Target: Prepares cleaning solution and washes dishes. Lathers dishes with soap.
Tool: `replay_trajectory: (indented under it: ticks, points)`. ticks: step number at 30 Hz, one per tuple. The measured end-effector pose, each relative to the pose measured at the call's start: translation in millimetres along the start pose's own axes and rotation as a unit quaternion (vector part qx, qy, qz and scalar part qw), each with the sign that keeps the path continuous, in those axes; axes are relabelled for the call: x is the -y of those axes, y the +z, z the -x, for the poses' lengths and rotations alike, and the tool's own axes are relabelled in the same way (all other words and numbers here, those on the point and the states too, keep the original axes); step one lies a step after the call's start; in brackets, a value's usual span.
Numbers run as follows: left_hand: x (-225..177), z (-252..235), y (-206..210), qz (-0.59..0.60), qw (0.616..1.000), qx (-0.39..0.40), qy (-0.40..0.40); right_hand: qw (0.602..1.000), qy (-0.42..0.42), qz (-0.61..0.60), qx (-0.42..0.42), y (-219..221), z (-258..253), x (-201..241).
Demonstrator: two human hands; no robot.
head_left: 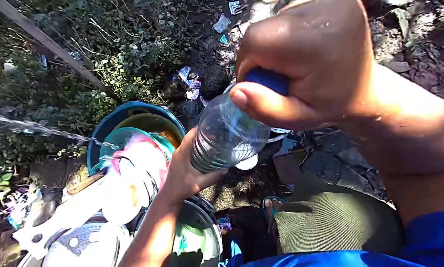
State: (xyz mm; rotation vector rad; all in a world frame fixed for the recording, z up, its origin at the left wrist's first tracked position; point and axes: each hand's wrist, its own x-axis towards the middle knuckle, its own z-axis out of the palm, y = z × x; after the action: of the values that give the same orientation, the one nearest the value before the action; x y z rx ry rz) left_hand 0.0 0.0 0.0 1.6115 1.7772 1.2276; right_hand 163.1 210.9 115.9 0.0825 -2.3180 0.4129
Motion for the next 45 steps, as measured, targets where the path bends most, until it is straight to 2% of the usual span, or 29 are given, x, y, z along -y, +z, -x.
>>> replay_trajectory:
  ticks: [2,5,7,9,11,14,23,30,38,45]
  points:
    - [3.6,19.6,-16.3,0.063,0.99,0.12,-0.043,0.989,-0.006,-0.13,0.068,7.8,18.9,-6.7]
    - [19.9,52.5,-24.2,0.182,0.938,0.259,-0.142,0.932,0.009,-0.31,0.19,25.3,56.4,-24.8]
    - [36.3,71.8,-19.0,0.25,0.901,0.306,-0.177,0.88,0.055,-0.423,0.21,40.8,85.4,-36.7]
    - [46.2,85.3,-10.4,0.296,0.869,0.325,-0.227,0.84,0.145,-0.474,0.22,54.8,114.4,-48.7]
    - [48.5,89.9,-2.5,0.291,0.844,0.327,-0.312,0.843,0.24,-0.425,0.226,66.4,136.6,-57.3]
    - [55.8,88.3,9.8,0.266,0.796,0.33,-0.431,0.88,0.273,-0.293,0.255,82.0,157.9,-65.1]
    - [70.5,81.2,37.2,0.208,0.731,0.339,-0.554,0.877,0.283,-0.226,0.315,83.9,171.5,-74.3]
    - [60.6,76.2,40.9,0.219,0.71,0.342,-0.575,0.841,0.315,-0.224,0.378,85.1,177.3,-77.2]
    - [60.1,75.2,39.2,0.206,0.719,0.363,-0.555,0.825,0.322,-0.221,0.409,87.7,182.7,-81.3]
    - [60.0,78.6,34.2,0.172,0.728,0.369,-0.552,0.828,0.302,-0.209,0.424,91.1,191.4,-81.9]
